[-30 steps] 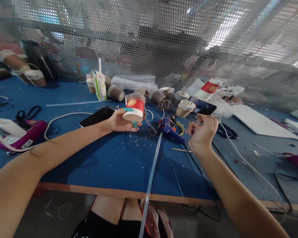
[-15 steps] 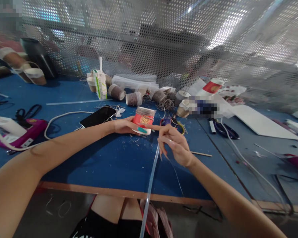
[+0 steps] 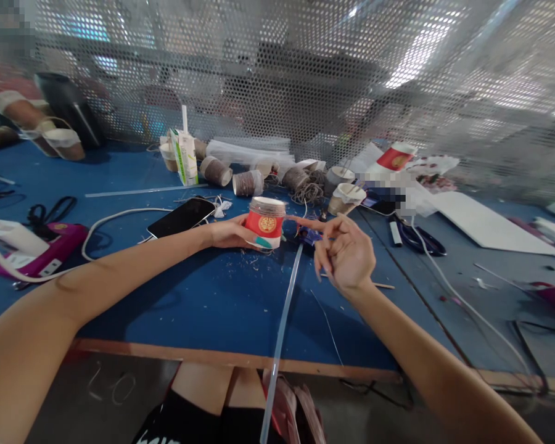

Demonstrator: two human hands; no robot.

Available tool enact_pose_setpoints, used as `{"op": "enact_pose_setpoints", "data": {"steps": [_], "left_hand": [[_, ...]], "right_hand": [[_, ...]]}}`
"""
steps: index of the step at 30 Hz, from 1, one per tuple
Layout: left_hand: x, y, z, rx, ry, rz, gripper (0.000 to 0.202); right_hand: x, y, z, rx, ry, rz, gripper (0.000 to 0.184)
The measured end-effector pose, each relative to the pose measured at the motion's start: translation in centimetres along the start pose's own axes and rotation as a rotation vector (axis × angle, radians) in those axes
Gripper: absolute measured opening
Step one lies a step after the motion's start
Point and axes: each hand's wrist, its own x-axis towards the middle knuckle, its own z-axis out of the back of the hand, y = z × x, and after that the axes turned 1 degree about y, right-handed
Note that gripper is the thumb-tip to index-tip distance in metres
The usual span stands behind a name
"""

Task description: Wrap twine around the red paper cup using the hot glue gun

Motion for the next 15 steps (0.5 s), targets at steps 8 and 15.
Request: {"op": "enact_pose_setpoints", "data": {"steps": [8, 15], "left_hand": [[0.5, 0.3, -0.5, -0.002, -0.111, -0.015, 0.051], [0.7, 0.5, -0.7, 0.014, -0.091, -0.044, 0.051]], "right_hand": [[-0.4, -0.9, 0.0, -0.277, 0.086, 0.204, 0.042], [-1.0, -1.1, -0.9, -0.401, 0.446, 0.130, 0.036]]}}
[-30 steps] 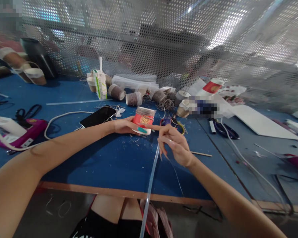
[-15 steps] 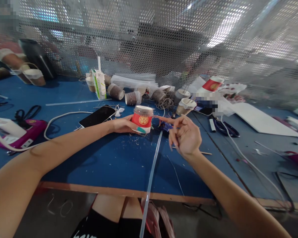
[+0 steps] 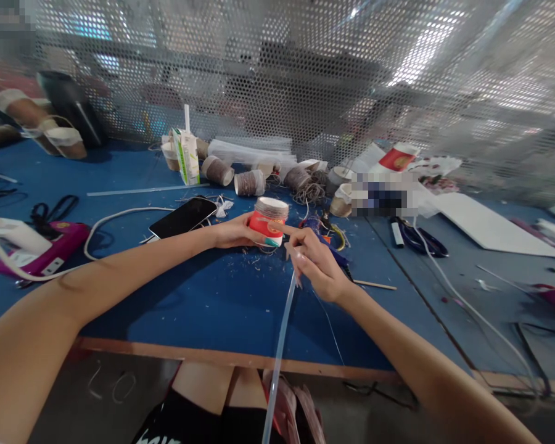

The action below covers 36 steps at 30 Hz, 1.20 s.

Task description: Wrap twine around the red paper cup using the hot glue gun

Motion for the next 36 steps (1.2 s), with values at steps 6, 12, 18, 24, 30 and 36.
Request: {"op": "enact_pose_setpoints", "data": {"steps": [6, 12, 18, 24, 30, 36], "left_hand": [[-0.2, -0.3, 0.2, -0.024, 0.041, 0.015, 0.053], [-0.5, -0.7, 0.5, -0.070, 0.071, 0.023, 0.060], [-0.4, -0.4, 0.8, -0.064, 0.089, 0.022, 0.065], [-0.2, -0.1, 1.0, -0.033, 0.091, 0.007, 0.060], [-0.5, -0.7, 0.4, 0.010, 0.128, 0.001, 0.060], [-0.5, -0.7, 0.0, 0.075, 0.058, -0.001, 0.060]], "right_hand": [[0.1, -0.2, 0.4, 0.177, -0.307, -0.034, 0.039], [0.6, 0.1, 1.1, 0.337, -0.409, -0.058, 0.043], [0.6, -0.6, 0.8, 0.321, -0.383, -0.023, 0.042], [0.0, -0.8, 0.3, 0.258, -0.343, 0.054, 0.040], [-0.3, -0.9, -0.2, 0.210, -0.137, 0.036, 0.032], [-0.2, -0.7, -0.3, 0.097, -0.031, 0.000, 0.032]]}}
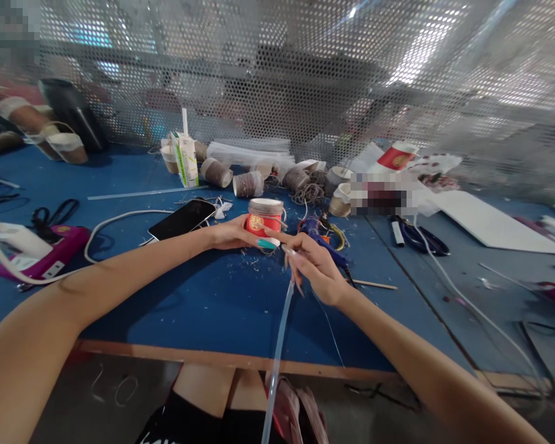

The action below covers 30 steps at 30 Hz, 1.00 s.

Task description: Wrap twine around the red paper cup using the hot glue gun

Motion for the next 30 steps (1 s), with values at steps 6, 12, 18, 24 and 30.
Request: {"op": "enact_pose_setpoints", "data": {"steps": [6, 12, 18, 24, 30], "left_hand": [[0.2, 0.4, 0.3, -0.018, -0.009, -0.005, 0.056], [-0.1, 0.4, 0.8, -0.042, 0.038, 0.004, 0.058], [-0.3, 0.1, 0.8, -0.098, 0.045, 0.036, 0.057], [0.0, 0.3, 0.6, -0.106, -0.030, 0.053, 0.057], [0.4, 0.5, 0.0, -0.104, -0.073, 0.040, 0.054]], "right_hand": [[0.1, 0.8, -0.1, 0.060, -0.034, -0.003, 0.029], [0.5, 1.1, 0.4, 0.327, -0.232, -0.075, 0.031], [1.1, 0.2, 1.8, 0.410, -0.440, -0.147, 0.035], [1.0, -0.5, 1.6, 0.279, -0.699, 0.048, 0.029], [0.0, 0.1, 0.4, 0.017, -0.400, 0.131, 0.027]]}}
